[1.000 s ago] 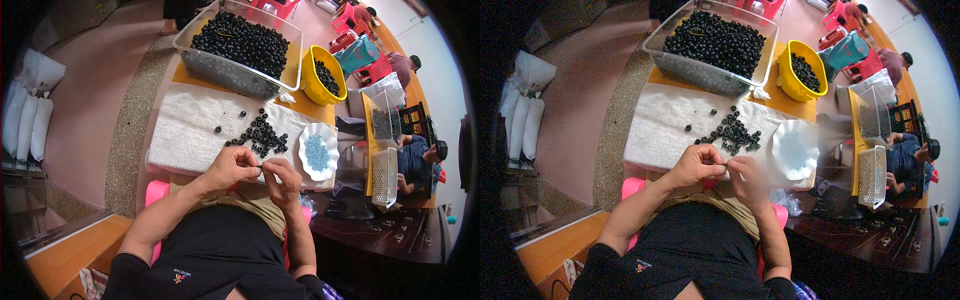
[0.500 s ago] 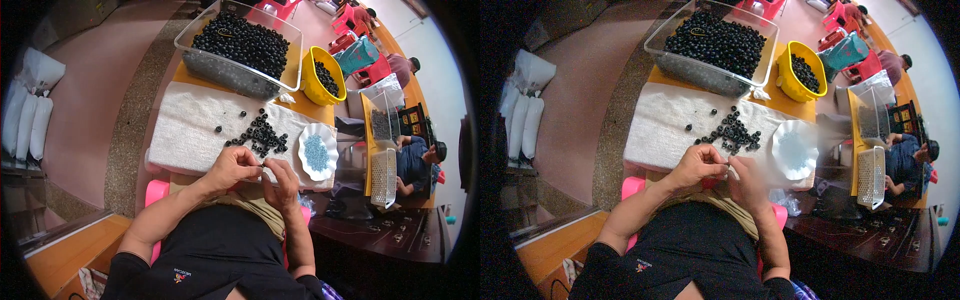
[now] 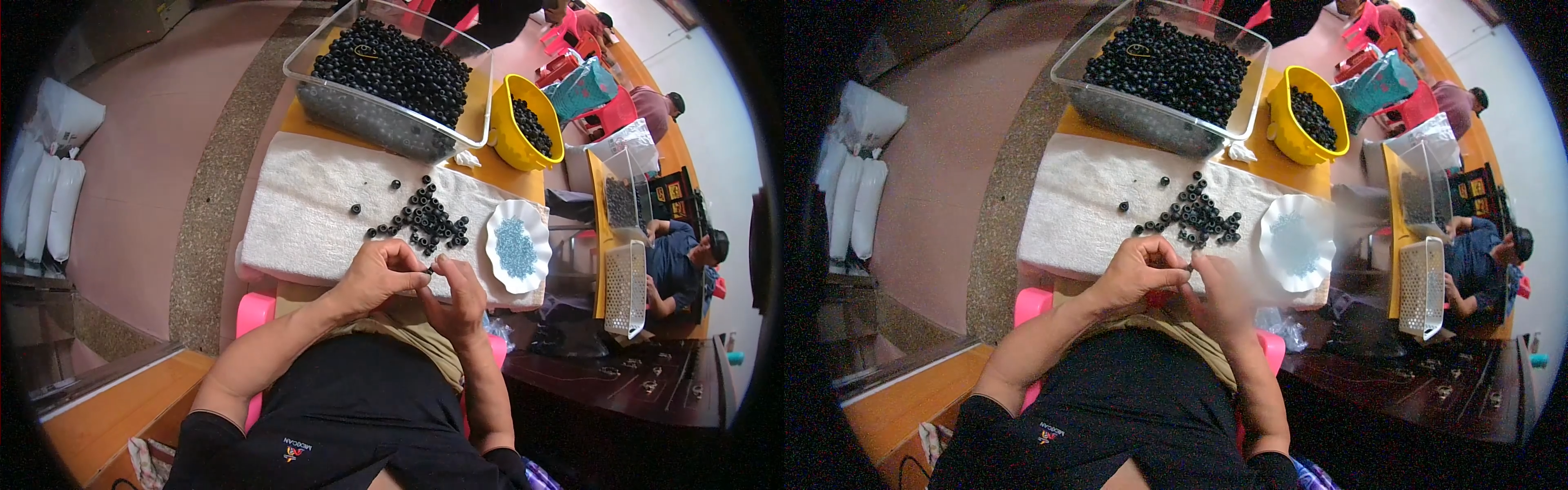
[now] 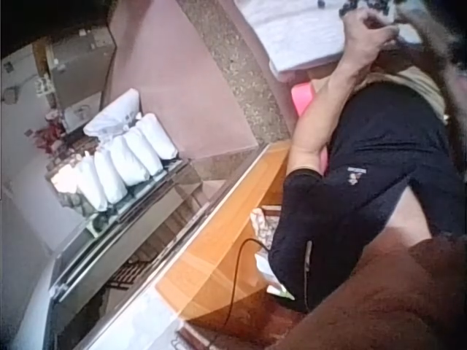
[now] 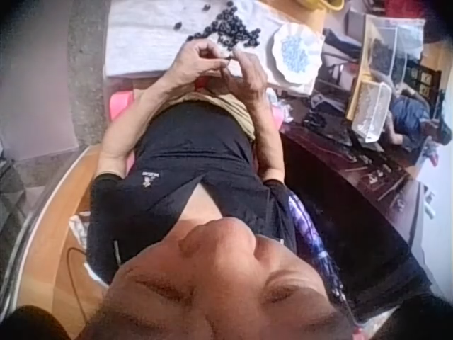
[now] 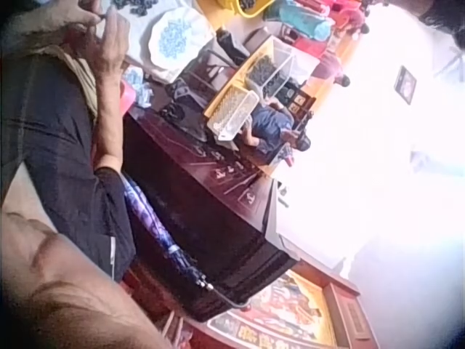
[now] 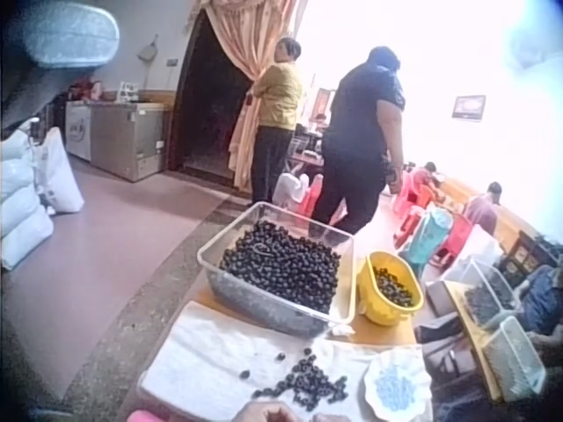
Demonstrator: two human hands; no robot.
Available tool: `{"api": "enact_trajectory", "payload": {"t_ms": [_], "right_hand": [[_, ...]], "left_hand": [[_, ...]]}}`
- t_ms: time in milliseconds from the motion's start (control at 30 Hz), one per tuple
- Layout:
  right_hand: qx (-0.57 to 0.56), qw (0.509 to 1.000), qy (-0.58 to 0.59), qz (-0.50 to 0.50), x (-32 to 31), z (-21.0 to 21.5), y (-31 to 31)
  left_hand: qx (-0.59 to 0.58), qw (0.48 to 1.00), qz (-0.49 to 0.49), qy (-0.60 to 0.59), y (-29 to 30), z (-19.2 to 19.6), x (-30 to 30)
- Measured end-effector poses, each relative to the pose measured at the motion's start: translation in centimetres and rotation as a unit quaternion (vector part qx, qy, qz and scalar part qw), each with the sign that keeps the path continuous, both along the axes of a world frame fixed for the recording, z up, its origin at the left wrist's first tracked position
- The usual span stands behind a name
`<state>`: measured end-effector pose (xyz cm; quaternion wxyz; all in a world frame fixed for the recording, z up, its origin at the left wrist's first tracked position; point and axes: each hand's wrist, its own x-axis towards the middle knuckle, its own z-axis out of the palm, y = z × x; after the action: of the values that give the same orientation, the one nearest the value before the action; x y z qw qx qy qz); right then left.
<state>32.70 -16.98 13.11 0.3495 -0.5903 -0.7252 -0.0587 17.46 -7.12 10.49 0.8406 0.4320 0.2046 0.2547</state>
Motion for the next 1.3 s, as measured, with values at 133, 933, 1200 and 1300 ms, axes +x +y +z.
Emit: {"api": "enact_trajectory", "payload": {"t_ms": [133,933,1200,1300], "right_hand": [[0.02,1.0,0.017,-0.011,0.0,0.0,0.0],[-0.008,1.0,0.003,0.025,0.1,0.9,-0.7],[-0.001,0.998,0.048,0.034,0.9,1.3,0.2],[-0.028,0.996,0.076,-0.03,2.8,2.3,1.0]], "left_hand": [[0.006,1.0,-0.005,-0.002,-0.1,0.3,0.1],[0.045,0.994,-0.086,0.054,-0.4,1.1,-0.3],[0.042,0.996,-0.049,0.066,-0.8,0.4,0.1],[0.028,0.998,-0.002,0.052,-1.0,0.3,0.1]]}}
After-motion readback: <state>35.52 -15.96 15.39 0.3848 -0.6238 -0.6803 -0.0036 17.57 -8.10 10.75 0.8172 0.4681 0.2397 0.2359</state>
